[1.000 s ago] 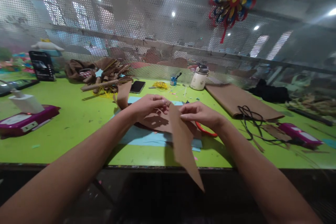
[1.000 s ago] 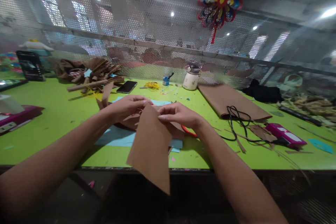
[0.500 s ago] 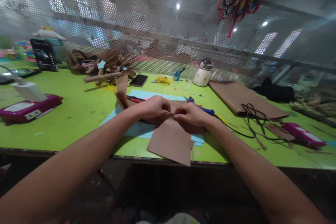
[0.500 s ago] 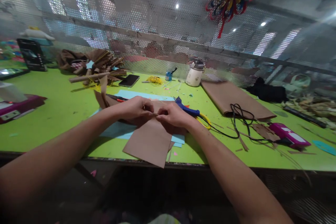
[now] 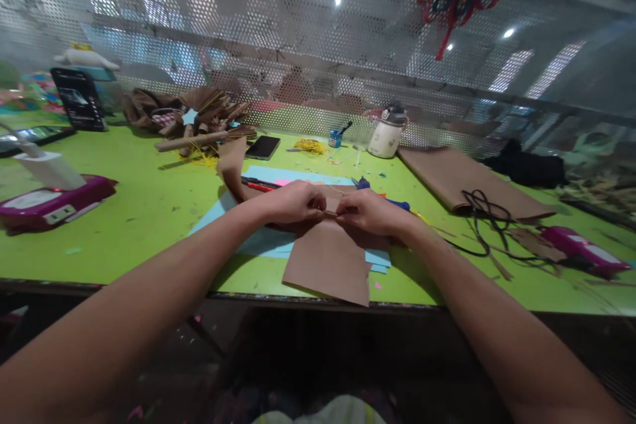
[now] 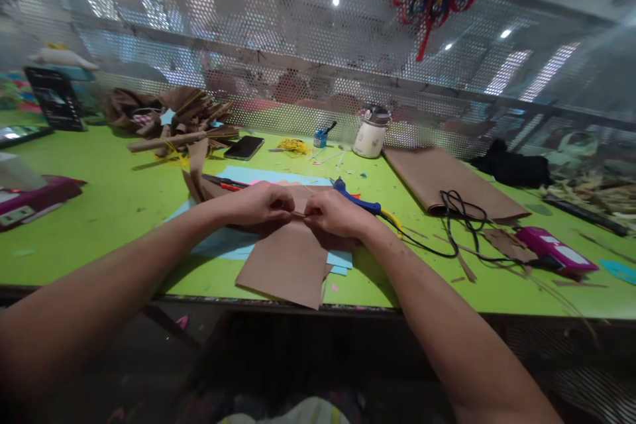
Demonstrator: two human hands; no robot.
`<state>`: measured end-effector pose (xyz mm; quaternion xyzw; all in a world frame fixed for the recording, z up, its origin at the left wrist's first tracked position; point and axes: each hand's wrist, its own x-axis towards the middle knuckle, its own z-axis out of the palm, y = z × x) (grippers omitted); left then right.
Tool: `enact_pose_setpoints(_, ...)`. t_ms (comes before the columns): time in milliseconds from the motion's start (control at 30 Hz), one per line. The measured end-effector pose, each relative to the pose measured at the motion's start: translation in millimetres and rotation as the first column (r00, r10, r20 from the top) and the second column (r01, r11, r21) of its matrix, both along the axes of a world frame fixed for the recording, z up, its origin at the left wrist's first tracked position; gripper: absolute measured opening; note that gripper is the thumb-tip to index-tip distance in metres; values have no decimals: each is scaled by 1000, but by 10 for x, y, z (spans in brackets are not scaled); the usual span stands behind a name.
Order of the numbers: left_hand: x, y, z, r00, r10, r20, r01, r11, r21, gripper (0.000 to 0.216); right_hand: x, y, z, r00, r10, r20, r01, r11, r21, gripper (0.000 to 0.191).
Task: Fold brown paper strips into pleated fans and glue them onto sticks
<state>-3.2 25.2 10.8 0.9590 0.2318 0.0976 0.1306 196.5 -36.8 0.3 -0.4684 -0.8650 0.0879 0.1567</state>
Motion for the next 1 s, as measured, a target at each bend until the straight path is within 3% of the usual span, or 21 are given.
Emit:
enact_pose_setpoints(400, 76, 32, -127, 998, -35, 51, 30, 996, 81, 13, -19, -42, 48, 991, 14, 136, -19, 999, 36, 16)
enact_pose_setpoints(767, 37, 29, -69, 998, -53, -16, 54, 994, 90, 7, 72, -75, 112, 961, 10, 277, 13, 997, -79, 14)
enact_pose_setpoints(1000, 17, 20, -65, 995, -99, -24, 100, 991, 93, 16, 151, -107, 128, 958, 8, 288, 32, 990, -134, 17)
